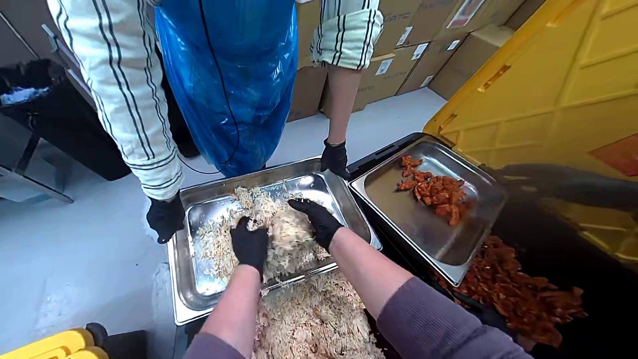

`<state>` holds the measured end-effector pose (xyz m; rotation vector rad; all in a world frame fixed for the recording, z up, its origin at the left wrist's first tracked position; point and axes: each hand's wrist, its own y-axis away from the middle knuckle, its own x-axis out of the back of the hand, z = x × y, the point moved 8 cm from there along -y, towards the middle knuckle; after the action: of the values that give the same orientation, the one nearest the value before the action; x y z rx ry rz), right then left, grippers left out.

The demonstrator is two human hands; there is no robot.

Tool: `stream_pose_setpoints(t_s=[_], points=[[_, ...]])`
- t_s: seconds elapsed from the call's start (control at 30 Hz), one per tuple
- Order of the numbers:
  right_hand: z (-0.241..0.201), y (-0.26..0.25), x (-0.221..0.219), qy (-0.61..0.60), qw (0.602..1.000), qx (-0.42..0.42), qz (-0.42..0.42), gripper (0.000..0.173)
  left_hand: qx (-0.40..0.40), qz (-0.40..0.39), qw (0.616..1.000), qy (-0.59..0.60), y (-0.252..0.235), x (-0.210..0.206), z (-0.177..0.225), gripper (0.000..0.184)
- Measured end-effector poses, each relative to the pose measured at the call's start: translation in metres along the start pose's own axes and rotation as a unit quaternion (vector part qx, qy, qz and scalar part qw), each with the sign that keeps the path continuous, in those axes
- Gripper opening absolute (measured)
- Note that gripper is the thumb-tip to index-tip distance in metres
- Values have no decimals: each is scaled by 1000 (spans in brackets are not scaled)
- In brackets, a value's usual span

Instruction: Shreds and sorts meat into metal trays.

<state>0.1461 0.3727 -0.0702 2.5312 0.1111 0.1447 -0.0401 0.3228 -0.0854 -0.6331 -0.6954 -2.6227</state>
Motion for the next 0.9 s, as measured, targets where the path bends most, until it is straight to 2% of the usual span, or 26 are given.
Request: stream_pose_setpoints(t_s=[0.07,0.1,0.17,0.23,0.27,0.33,0.4,0.47,0.5,0.57,0.67,0.7,0.73,0.77,0.83,0.9], points=[[-3,-17,7,152,987,55,8,56,-35,-21,994,-97,-13,1,8,46],[0,-20,4,237,968,76,-2,66,-51,-56,987,-139,-13,-4,8,53],[11,-9,-17,370,921,116,-30,81,-98,-142,956,-236,-10,-21,0,81],[24,0,-39,480,865,135,-57,80,-119,-180,901,-376,-8,-35,-13,114],[32,-1,-43,526,837,132,-77,84,-115,-184,881,-420,-10,-38,-19,120],[40,-13,-39,597,784,134,-102,93,-117,-184,863,-456,-18,-42,-21,116],[48,-26,-25,639,750,133,-107,88,-136,-189,862,-451,-18,-49,-13,104],[50,-38,-14,640,750,137,-91,71,-160,-190,850,-465,-18,-50,-6,91],[46,-44,-7,626,764,139,-69,61,-164,-192,843,-475,-18,-48,-4,86],[29,-56,10,589,798,126,-14,53,-168,-182,838,-486,-20,-36,-1,75],[2,-73,33,530,839,114,57,50,-145,-125,865,-463,-30,-2,-6,45],[-4,-77,37,519,845,107,75,48,-141,-106,881,-438,-29,5,-7,41],[-6,-80,37,509,851,96,86,45,-153,-102,893,-410,-22,4,-3,43],[-3,-80,35,499,858,86,87,46,-170,-118,901,-381,-10,-6,4,55],[2,-71,18,510,854,71,72,56,-185,-167,885,-392,7,-43,13,88],[-4,-51,-10,552,830,70,42,65,-181,-180,864,-434,2,-70,14,105]])
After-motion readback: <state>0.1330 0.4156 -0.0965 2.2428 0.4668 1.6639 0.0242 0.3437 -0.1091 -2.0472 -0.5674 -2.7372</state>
